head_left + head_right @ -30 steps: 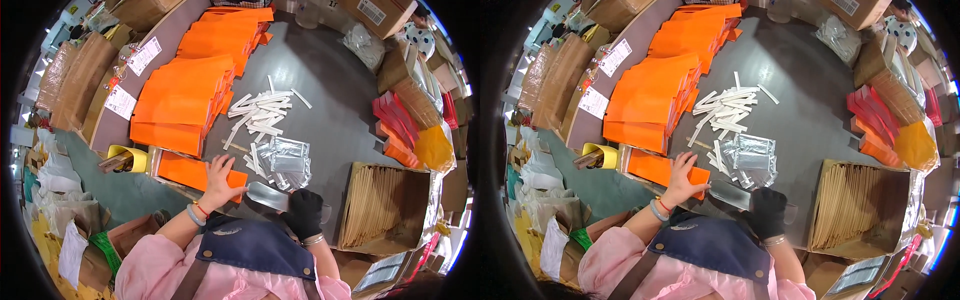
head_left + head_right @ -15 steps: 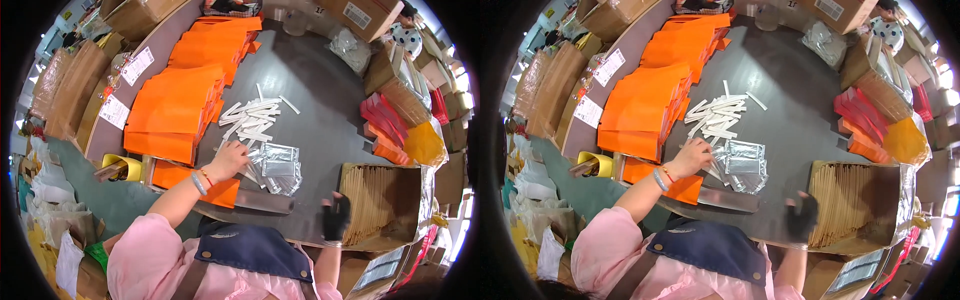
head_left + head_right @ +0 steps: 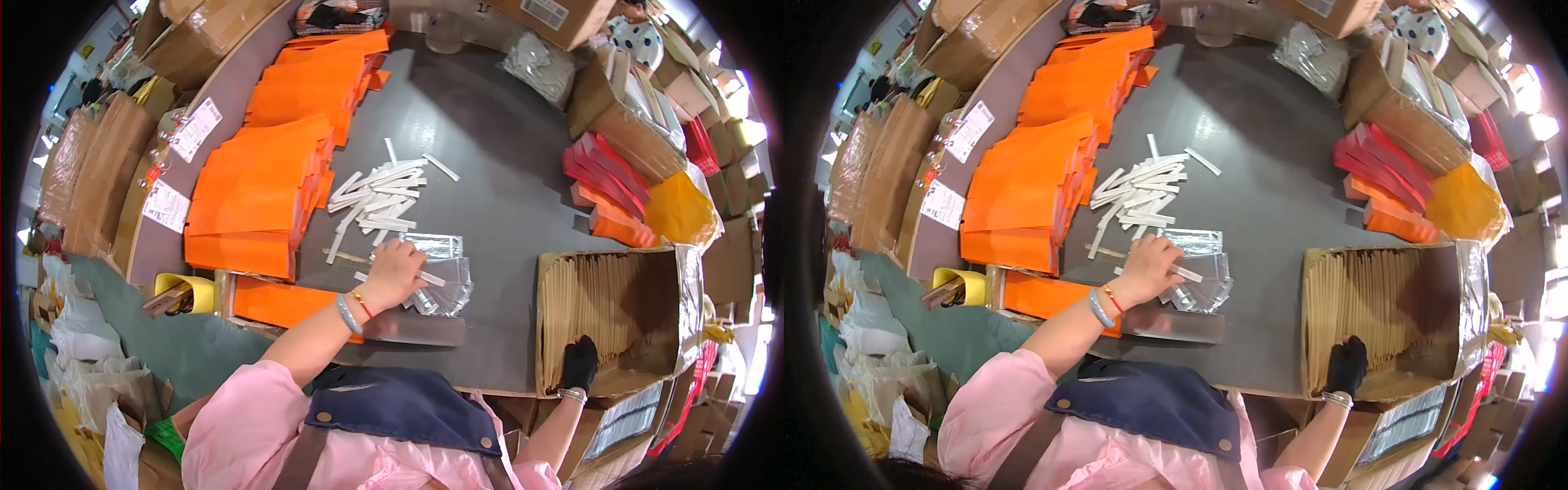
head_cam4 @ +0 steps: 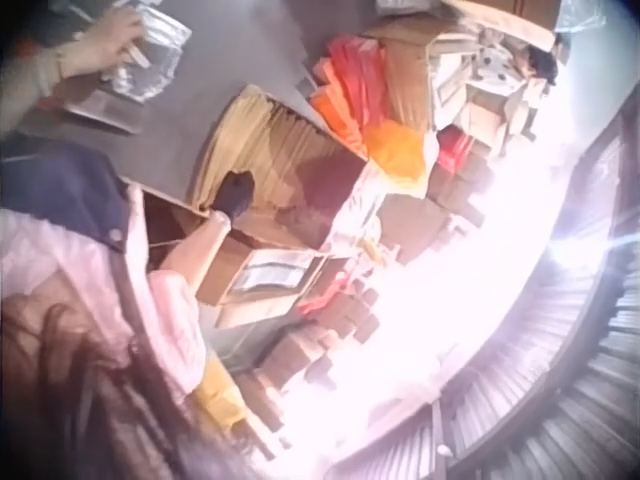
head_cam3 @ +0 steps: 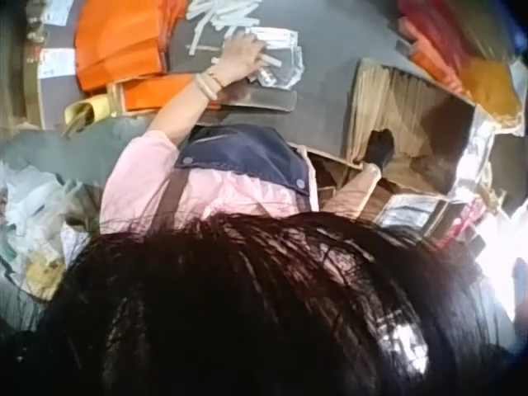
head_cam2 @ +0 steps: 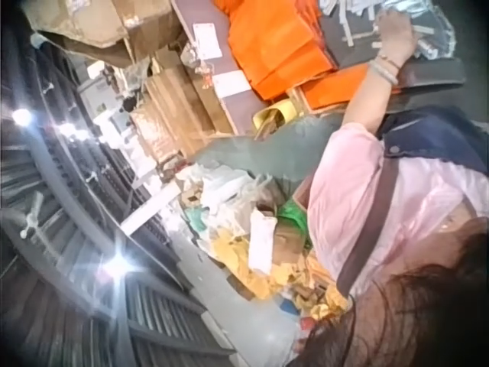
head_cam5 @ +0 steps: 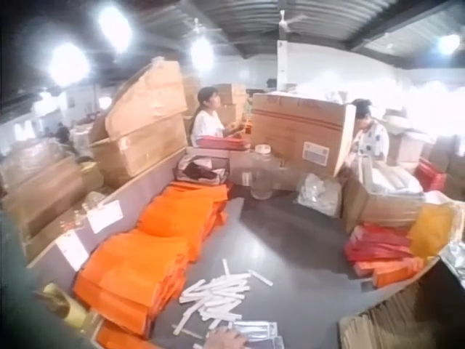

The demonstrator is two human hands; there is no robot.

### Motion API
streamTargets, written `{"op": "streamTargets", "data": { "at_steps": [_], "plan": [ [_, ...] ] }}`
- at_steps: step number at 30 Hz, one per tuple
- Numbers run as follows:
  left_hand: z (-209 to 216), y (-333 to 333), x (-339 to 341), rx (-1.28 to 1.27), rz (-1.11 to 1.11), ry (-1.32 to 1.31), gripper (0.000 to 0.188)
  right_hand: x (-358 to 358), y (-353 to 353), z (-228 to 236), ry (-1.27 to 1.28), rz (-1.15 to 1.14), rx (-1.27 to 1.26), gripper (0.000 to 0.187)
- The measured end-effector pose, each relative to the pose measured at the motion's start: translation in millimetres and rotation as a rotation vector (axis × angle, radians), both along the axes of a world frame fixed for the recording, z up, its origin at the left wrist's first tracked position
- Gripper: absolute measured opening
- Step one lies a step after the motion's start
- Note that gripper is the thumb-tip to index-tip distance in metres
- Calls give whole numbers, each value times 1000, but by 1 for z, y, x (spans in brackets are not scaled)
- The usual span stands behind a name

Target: Packing bundles of white tubes into plastic sleeves and cardboard boxes.

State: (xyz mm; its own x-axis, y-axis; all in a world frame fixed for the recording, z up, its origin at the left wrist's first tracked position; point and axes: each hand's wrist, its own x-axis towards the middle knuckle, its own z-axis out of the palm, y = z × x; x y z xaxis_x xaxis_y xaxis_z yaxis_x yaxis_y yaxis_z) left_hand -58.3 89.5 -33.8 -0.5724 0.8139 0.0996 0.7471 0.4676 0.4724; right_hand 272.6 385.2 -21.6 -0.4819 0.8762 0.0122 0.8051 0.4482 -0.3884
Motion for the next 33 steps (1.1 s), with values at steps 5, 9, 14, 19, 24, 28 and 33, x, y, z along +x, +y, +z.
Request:
{"op": "streamTargets", "data": {
  "at_steps": [5,9,14,19,24,28,33],
  "plan": [
    [4,-7,-2,69,-26,45,33,-15,4,16,-85,-12,-171,19],
    [6,-2,-3,136,-12,9,28,-9,4,9,-3,20,19,20],
    [34,-15,4,179,-19,-446,24,-14,3,17,-107,33,-133,23],
    [32,-63,25,-48,-159,-172,30,-14,6,17,-179,69,-21,18],
    [41,-72,48,-37,-47,-113,32,-15,-1,18,-157,93,-8,22],
    [40,-82,46,87,12,-97,37,-15,0,20,-317,86,-50,25],
    [41,-122,41,15,80,-122,50,-4,-1,37,20,-104,-31,22]
  ]
}}
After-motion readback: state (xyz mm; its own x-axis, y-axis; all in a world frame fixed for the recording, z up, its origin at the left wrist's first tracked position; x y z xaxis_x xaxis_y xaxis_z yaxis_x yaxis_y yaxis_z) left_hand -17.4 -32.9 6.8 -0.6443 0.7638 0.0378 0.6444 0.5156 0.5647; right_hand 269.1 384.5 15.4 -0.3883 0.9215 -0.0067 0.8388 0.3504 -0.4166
